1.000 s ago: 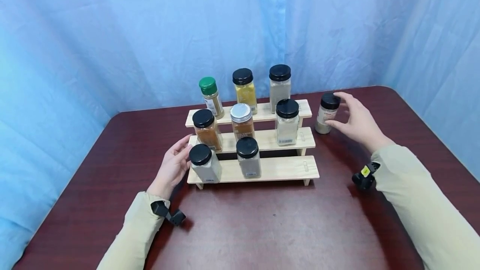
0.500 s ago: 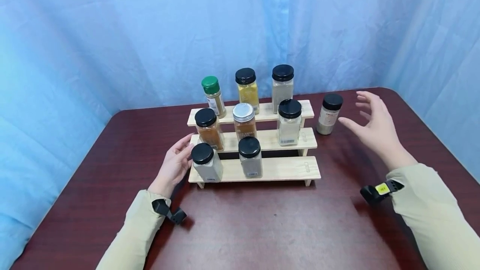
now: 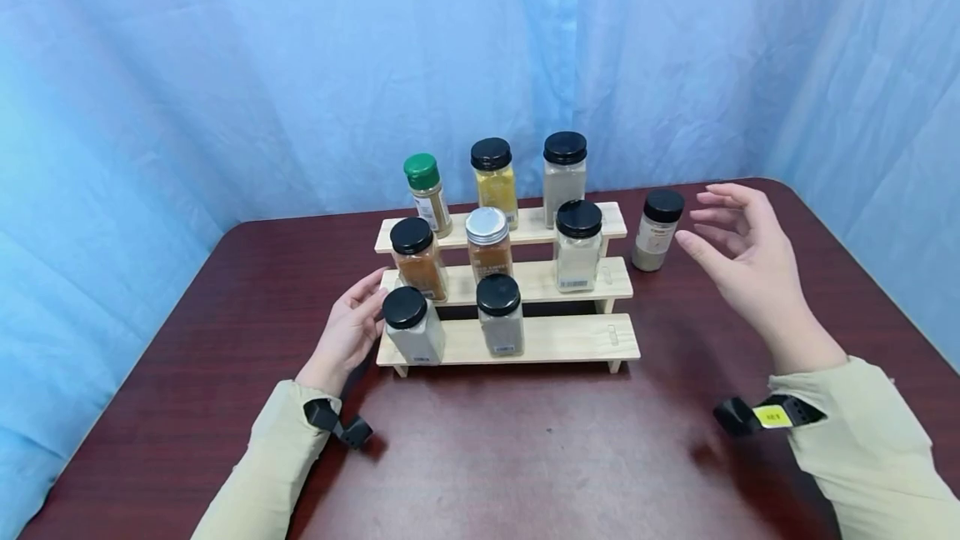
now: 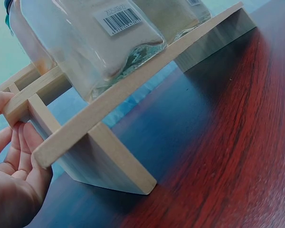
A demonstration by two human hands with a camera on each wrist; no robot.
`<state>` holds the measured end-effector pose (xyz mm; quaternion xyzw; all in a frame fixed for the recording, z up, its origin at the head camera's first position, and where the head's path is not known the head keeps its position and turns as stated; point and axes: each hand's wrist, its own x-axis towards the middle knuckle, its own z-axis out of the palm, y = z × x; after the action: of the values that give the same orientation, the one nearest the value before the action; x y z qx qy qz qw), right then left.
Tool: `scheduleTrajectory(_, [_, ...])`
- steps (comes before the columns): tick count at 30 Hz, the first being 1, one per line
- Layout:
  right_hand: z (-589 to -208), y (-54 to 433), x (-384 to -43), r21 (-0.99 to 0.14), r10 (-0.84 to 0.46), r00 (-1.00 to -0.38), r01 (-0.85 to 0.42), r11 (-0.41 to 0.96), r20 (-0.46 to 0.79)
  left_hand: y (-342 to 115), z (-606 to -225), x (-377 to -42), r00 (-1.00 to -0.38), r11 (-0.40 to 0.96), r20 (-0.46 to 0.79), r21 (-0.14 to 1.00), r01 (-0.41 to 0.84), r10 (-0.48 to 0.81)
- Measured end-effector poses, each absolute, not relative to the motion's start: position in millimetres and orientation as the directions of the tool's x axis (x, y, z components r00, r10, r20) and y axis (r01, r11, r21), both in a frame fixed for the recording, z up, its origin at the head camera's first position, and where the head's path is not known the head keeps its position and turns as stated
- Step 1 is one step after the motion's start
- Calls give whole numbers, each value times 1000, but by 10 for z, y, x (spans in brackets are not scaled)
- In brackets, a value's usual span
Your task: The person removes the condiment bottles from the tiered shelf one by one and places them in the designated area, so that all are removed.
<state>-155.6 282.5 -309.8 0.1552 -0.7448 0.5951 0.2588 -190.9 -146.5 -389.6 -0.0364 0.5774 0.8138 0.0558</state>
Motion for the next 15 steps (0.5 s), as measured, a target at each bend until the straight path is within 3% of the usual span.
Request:
scheduleTrajectory(7, [-3063,2625,-1438,-772,-28,-791,-604,199,612,-1456,-3904,-1913,-991,-318,-118,939,-130,57])
scheduleTrajectory(15, [-3072,2312,-1330,-682,-179,-707,-707,189,684,-1473,-3896,-1900,-991,-334,-127,933,-135,48])
